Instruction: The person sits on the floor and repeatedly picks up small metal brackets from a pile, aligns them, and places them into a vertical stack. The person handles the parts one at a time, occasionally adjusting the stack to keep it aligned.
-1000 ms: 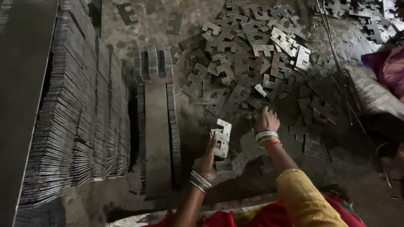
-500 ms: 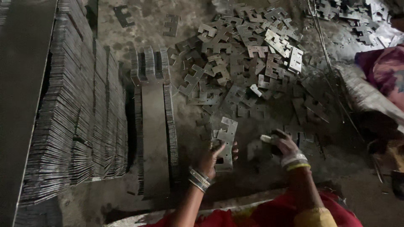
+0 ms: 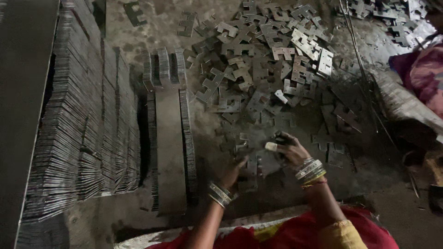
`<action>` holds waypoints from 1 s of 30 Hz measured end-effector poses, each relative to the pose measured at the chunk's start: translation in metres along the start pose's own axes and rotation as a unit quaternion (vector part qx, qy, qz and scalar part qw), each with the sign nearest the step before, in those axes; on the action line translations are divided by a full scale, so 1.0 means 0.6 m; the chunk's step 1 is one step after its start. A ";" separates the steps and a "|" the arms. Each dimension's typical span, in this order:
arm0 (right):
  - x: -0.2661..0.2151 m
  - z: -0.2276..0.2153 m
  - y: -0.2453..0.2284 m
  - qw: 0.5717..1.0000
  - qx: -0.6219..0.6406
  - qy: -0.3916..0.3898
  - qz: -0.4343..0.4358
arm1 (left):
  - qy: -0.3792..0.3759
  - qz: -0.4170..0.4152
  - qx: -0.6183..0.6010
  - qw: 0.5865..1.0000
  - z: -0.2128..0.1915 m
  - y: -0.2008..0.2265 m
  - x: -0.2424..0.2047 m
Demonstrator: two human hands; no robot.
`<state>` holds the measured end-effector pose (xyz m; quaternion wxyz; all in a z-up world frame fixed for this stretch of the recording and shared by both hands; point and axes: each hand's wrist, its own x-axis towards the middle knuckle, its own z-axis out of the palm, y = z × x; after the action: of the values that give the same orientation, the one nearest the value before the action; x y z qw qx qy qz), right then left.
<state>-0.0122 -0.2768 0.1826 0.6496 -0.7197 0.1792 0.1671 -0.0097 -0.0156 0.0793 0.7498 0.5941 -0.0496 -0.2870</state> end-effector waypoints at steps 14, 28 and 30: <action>0.019 -0.139 0.055 0.882 -0.405 0.230 -0.070 | 0.019 -0.134 -0.425 0.895 0.046 0.156 -0.073; 0.086 -0.471 0.068 0.815 -0.462 0.341 -0.079 | 0.162 -0.160 -0.310 0.923 0.027 0.110 -0.066; 0.090 -0.454 0.059 0.851 -0.401 0.335 0.042 | 0.164 -0.152 -0.300 0.927 0.022 0.104 -0.072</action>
<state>0.0206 -0.5533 0.1536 0.1971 -0.9219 0.3334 0.0006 -0.0280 0.0024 0.1520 0.8380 0.3807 0.2537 -0.2974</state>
